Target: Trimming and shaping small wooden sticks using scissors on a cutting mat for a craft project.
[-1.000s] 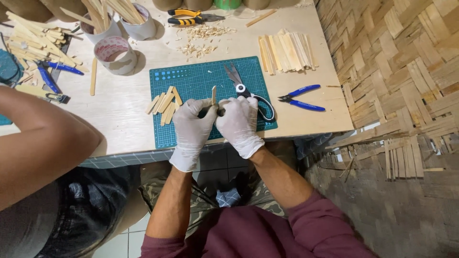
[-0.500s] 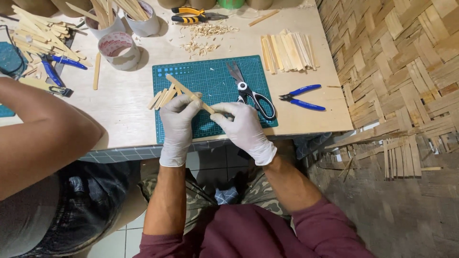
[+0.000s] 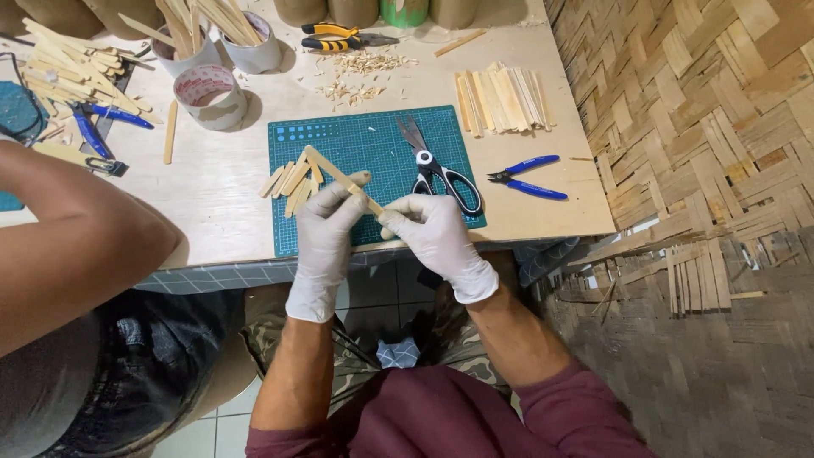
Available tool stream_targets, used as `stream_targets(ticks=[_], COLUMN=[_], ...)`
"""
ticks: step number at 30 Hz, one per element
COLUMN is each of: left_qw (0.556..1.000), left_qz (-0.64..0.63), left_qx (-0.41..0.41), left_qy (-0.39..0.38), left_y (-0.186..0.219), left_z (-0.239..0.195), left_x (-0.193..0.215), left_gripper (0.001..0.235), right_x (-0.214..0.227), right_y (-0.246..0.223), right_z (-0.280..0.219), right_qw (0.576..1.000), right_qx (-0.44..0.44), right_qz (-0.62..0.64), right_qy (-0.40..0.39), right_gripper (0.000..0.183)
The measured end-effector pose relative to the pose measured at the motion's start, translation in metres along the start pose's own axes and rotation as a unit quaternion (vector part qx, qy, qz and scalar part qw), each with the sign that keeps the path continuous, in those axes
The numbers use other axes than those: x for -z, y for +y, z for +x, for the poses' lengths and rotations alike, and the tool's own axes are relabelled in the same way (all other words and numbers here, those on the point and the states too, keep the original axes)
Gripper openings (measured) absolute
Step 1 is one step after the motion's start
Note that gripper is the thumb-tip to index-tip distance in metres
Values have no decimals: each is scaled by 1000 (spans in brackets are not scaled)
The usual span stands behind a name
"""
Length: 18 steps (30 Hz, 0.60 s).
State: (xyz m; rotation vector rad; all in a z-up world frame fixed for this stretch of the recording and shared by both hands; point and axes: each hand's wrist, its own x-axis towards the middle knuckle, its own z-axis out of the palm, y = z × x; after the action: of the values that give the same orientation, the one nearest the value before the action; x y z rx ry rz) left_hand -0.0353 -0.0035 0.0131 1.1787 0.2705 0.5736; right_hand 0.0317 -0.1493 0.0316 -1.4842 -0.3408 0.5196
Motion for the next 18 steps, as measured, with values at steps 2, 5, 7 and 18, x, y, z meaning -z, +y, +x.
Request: stream_targets(ticks=[2, 5, 7, 18], left_qw=[1000, 994, 986, 992], left_qz=[-22, -97, -149, -90], left_qx=[-1, 16, 34, 79], left_qy=[-21, -53, -60, -32], left_y=[-2, -15, -26, 3], left_z=[-6, -12, -14, -36], left_x=[0, 1, 3, -19], left_gripper=[16, 26, 28, 38], right_x=[2, 7, 10, 4], right_y=[3, 10, 16, 15], right_z=[-4, -10, -15, -28], right_qw=[1000, 999, 997, 998], right_qx=[6, -3, -22, 31], right_qz=[-11, 13, 47, 52], right_qy=[-10, -34, -51, 19], right_gripper=[13, 8, 9, 15])
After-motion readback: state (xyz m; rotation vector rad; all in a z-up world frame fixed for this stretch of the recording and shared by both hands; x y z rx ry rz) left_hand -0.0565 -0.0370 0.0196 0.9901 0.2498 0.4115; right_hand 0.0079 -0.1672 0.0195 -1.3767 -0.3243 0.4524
